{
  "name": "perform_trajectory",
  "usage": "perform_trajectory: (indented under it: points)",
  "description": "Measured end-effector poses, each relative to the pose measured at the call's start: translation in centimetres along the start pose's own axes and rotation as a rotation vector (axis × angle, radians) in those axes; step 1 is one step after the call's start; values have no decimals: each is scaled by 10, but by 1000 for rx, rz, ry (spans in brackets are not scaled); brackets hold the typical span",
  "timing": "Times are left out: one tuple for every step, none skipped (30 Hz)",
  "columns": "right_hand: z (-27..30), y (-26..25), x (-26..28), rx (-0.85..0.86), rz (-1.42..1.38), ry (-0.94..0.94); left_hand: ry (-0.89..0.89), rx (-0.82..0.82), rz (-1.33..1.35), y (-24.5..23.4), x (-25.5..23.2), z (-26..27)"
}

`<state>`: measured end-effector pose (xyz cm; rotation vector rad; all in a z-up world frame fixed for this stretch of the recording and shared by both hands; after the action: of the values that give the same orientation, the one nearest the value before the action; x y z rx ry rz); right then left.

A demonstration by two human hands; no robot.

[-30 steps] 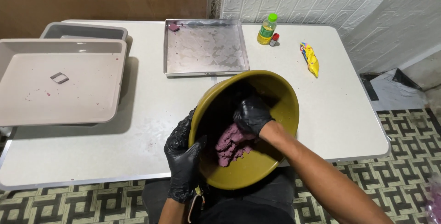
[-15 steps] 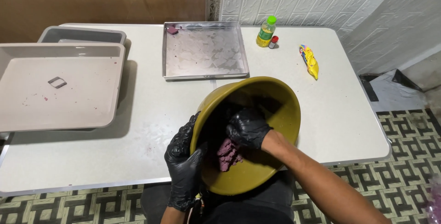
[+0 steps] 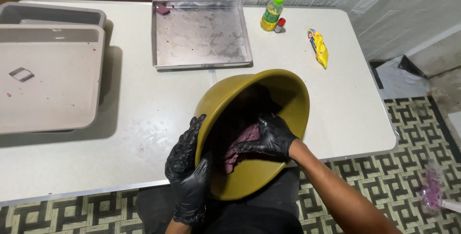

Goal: Kneading a purple dough-like substance in a large yellow bowl on a white table.

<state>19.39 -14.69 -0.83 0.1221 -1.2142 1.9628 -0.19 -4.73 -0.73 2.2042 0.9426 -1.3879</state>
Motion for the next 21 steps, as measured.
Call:
perform_trajectory:
  points:
    - [3,-5,9,70,-64,31,26,13,-37,0,0,-2]
    - [7,-10,19,141,-127,63,52,26,-75,0,0,-4]
    - [12,-14,31,143,-130,69,47,30,-71,-1,2,-4]
    - [18,-15,42,212,-196,105,27,30,-63,-2,4,-3]
    - [22,-18,53,281,-260,135,9,26,-60,-3,6,-4]
    - [-13,17,13,283,-262,135,7,27,-61,-4,14,-2]
    - [-37,41,-25,-31,-91,-14,-15,-17,-1,-8,24,0]
    - [-51,69,-62,-343,83,-164,-38,-61,59,-12,34,3]
    - [-53,77,-61,-339,80,-163,-43,-61,58,-11,27,2]
    - [-53,85,-58,-371,75,-192,-53,-81,86,-11,19,1]
    - [-62,85,-54,-423,78,-233,-38,-102,111,-13,14,-7]
    - [-67,83,-54,-437,83,-244,-20,-104,108,-16,14,-12]
    - [-69,87,-54,-418,85,-222,-89,-129,129,-20,14,-13]
    - [-70,92,-54,-399,88,-200,-158,-155,150,-25,14,-13]
    - [-67,88,-50,-396,86,-208,-158,-160,143,-26,14,-10]
    - [-66,86,-47,-356,99,-195,-169,-161,161,-28,15,-7]
    - [-66,80,-44,-325,109,-177,-177,-153,182,-29,17,-10]
    - [-69,84,-50,-331,105,-180,-171,-149,177,-30,20,-10]
    - [-72,83,-59,-366,73,-156,-181,-176,212,-30,24,-11]
    - [-76,82,-67,-401,39,-132,-189,-203,246,-30,27,-11]
    - [-72,76,-63,-402,45,-137,-184,-209,247,-32,30,-9]
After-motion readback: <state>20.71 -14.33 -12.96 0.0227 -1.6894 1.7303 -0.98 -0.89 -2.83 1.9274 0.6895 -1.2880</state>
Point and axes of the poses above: each hand's wrist, its own z-axis away from the middle knuckle, its own y-axis out of the palm, x = y × z, the point moved 3 cm from there along -z, towards the middle knuckle, and after that the axes turned 12 degrees about x, right-handed, at the moved point
